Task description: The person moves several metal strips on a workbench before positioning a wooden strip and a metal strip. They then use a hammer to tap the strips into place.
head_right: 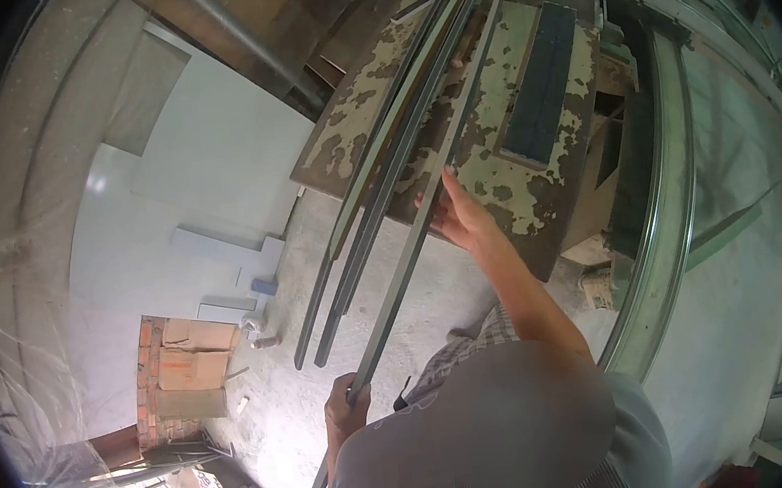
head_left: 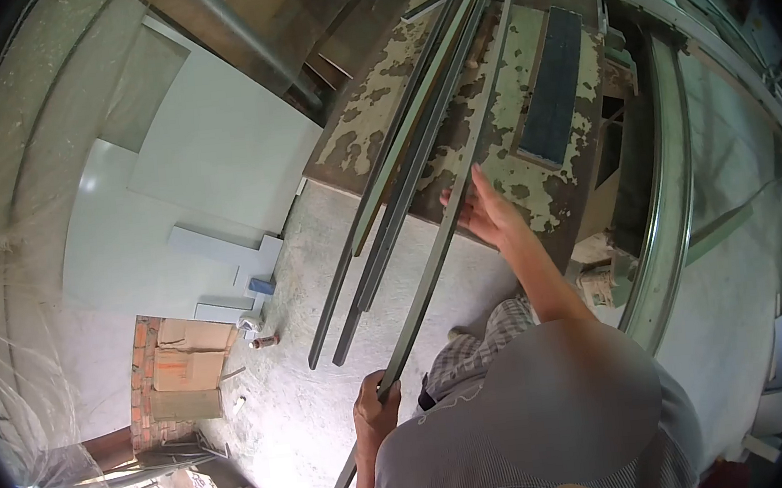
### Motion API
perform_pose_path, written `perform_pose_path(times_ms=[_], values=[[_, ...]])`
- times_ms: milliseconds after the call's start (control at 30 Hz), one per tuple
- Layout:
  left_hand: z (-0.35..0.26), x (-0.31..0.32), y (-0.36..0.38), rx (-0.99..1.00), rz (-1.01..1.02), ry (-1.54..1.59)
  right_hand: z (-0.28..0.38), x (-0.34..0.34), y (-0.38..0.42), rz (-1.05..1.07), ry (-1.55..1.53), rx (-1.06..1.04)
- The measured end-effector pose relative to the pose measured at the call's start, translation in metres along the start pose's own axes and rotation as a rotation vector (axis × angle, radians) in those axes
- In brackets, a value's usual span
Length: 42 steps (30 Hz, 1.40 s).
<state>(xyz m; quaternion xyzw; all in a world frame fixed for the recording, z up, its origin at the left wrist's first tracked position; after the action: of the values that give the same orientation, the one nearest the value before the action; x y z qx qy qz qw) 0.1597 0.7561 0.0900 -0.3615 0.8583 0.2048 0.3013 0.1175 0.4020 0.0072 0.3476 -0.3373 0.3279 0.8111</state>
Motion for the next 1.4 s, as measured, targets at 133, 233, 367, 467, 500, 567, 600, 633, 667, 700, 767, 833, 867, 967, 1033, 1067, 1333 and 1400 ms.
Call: perform_pose_path(times_ms=[133, 233, 367, 467, 500, 567, 600, 633, 667, 700, 767, 833, 867, 967, 1033, 1067, 1333, 1400], values=[[0.012, -0.004, 0.000, -0.011, 0.125, 0.079, -0.057, 0.005, 0.051, -0.023, -0.021, 0.055], [0.006, -0.005, 0.001, -0.017, 0.234, 0.108, -0.093, 0.019, 0.094, 0.095, 0.009, 0.136], [0.020, 0.003, 0.005, -0.009, 0.299, 0.104, -0.140, 0.046, 0.140, 0.110, 0.024, 0.191], [0.050, 0.009, 0.008, 0.046, 0.329, 0.161, -0.174, 0.049, 0.155, 0.085, -0.020, 0.260], [0.058, 0.008, 0.011, 0.047, 0.353, 0.233, -0.182, 0.047, 0.156, 0.086, -0.021, 0.260], [0.061, -0.008, 0.024, -0.006, 0.419, 0.195, -0.190, 0.044, 0.156, 0.033, -0.071, 0.187], [0.067, -0.018, 0.033, -0.081, 0.485, 0.203, -0.192, 0.045, 0.153, 0.040, -0.089, 0.180], [0.074, -0.029, 0.045, -0.161, 0.554, 0.206, -0.191, 0.050, 0.154, 0.020, -0.078, 0.187], [0.080, -0.040, 0.058, -0.161, 0.560, 0.205, -0.192, 0.052, 0.154, 0.023, -0.075, 0.169], [0.086, -0.051, 0.067, -0.159, 0.565, 0.192, -0.193, 0.052, 0.154, 0.027, -0.065, 0.146], [0.101, -0.069, 0.086, -0.280, 0.753, 0.132, -0.200, 0.051, 0.155, -0.003, -0.064, 0.092], [0.117, -0.075, 0.099, -0.296, 0.756, 0.142, -0.211, 0.053, 0.168, -0.033, -0.056, 0.056], [0.123, -0.076, 0.103, -0.270, 0.742, 0.201, -0.218, 0.053, 0.177, -0.040, -0.066, 0.079], [0.122, -0.088, 0.113, -0.212, 0.695, 0.266, -0.252, 0.067, 0.212, -0.002, -0.045, 0.149], [0.117, -0.104, 0.113, -0.172, 0.734, 0.306, -0.276, 0.082, 0.237, 0.038, -0.014, 0.180], [0.113, -0.110, 0.114, -0.167, 0.736, 0.309, -0.288, 0.093, 0.247, 0.056, 0.006, 0.195], [0.076, -0.153, 0.127, 0.124, 0.813, 0.547, -0.300, 0.163, 0.294, 0.077, 0.089, 0.086], [0.084, -0.158, 0.126, 0.152, 0.795, 0.543, -0.293, 0.171, 0.301, 0.028, 0.100, 0.014]])
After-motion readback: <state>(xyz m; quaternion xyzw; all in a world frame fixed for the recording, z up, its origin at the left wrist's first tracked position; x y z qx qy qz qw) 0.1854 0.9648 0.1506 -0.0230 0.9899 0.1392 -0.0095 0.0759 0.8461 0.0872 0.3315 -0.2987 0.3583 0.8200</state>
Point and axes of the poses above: each hand's wrist, its own y-axis away from the middle knuckle, its own x-axis out of the palm, z = x × y, the point moved 1 cm from there along -y, towards the middle knuckle, and after that the axes turned 4 degrees about y, right-handed, at the moved point
